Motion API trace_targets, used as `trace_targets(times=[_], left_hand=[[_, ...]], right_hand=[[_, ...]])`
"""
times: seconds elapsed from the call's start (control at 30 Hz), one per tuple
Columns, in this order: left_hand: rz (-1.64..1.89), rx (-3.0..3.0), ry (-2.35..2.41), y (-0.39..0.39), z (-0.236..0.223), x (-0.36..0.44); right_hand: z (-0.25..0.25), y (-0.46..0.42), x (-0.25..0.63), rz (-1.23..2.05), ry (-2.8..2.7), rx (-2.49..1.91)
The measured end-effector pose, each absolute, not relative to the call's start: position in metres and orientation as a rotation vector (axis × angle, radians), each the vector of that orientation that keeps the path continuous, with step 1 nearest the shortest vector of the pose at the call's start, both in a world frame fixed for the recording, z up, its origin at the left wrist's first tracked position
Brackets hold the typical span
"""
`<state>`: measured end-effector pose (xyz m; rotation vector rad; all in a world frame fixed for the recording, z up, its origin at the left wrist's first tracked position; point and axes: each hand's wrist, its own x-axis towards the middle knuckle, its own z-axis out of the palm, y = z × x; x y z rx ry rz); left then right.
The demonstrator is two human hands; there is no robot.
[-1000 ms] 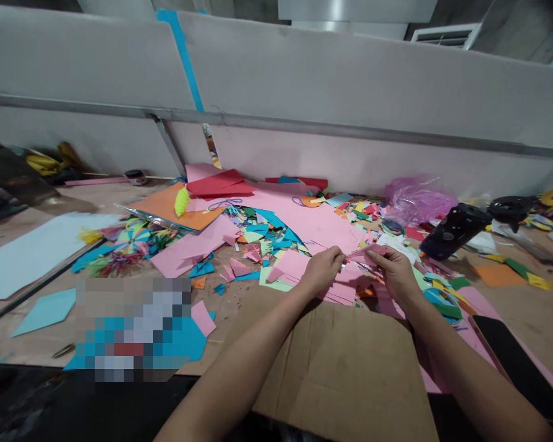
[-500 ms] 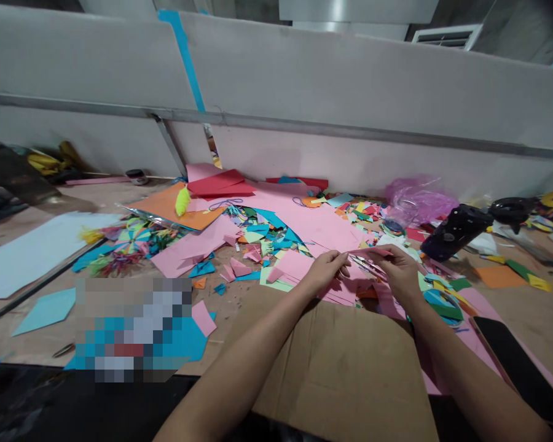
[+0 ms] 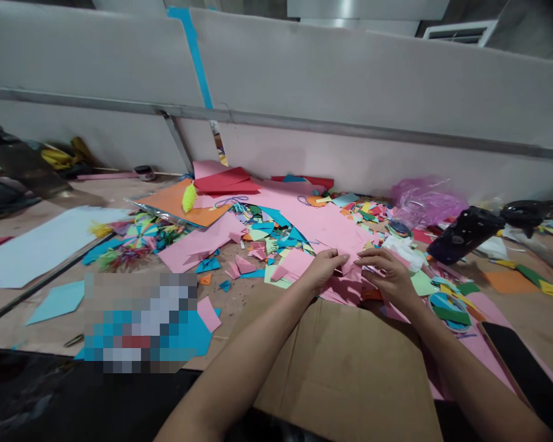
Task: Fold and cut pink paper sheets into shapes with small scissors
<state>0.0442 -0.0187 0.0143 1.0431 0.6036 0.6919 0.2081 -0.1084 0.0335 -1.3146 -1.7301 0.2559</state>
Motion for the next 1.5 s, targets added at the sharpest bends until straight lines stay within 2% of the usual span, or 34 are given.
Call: trace_targets(times=[0.27, 1.1, 1.3, 1.5], left_hand=[[0.597, 1.167, 0.581, -0.015, 0.012, 0.041], [0.717, 1.332, 0.579, -0.019, 0.012, 0.047], [0.718, 1.349, 0.612, -0.017, 0.007, 0.046], [0.748, 1.307, 0.624, -0.01, 0.005, 0.042]], right_hand=[[0.033, -0.108, 0.211, 0.415, -1.659, -1.316], [0.026, -0.102, 0.21, 0.837, -1.268, -1.399], [0.027, -0.103, 0.208, 0.827, -1.311, -1.425], [0.02, -0.103, 0.211, 0.592, -1.448, -1.359]])
